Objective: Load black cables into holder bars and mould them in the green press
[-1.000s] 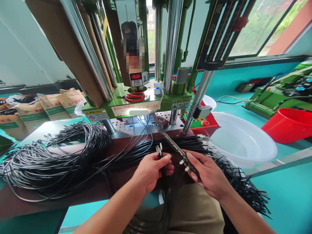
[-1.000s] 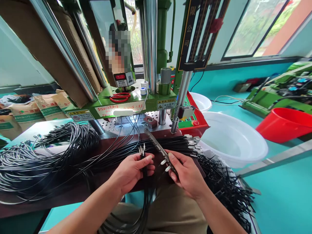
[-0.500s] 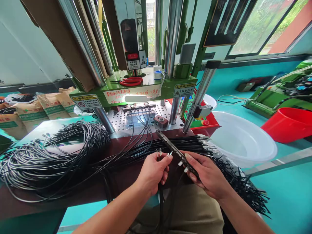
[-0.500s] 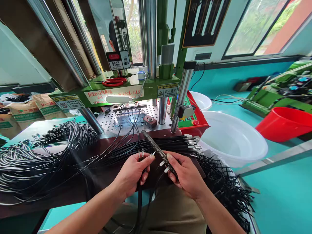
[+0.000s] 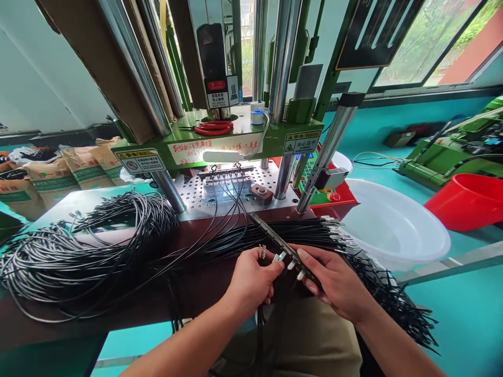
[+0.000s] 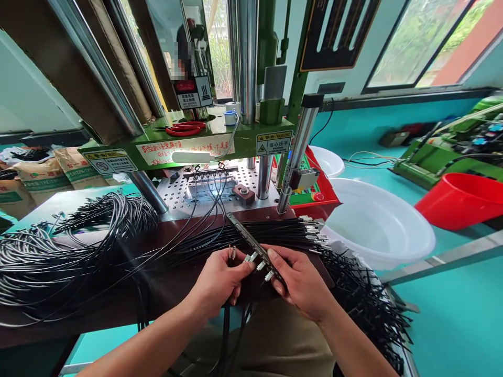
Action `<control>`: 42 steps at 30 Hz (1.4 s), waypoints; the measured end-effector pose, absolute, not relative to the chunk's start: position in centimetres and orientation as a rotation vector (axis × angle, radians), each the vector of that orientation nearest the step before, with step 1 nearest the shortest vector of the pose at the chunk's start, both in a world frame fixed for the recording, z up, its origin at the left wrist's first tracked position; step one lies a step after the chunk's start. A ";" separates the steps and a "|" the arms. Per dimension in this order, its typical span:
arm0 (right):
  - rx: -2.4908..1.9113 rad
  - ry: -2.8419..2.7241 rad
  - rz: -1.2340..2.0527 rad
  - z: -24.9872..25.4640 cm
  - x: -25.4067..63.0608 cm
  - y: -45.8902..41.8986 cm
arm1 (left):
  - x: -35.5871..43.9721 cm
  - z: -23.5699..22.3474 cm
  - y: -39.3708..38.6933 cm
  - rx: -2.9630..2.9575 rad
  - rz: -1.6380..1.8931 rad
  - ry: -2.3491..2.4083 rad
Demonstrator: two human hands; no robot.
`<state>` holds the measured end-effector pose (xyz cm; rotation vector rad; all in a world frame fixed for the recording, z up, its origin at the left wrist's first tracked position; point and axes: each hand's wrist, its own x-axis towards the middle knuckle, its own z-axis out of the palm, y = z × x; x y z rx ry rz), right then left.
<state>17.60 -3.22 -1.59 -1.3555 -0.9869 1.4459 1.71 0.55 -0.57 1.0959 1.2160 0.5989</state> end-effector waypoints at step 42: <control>-1.382 -1.063 1.468 -2.0 18.9 -3.9 | 0.7 0.2 1.7 0.894 0.648 1.078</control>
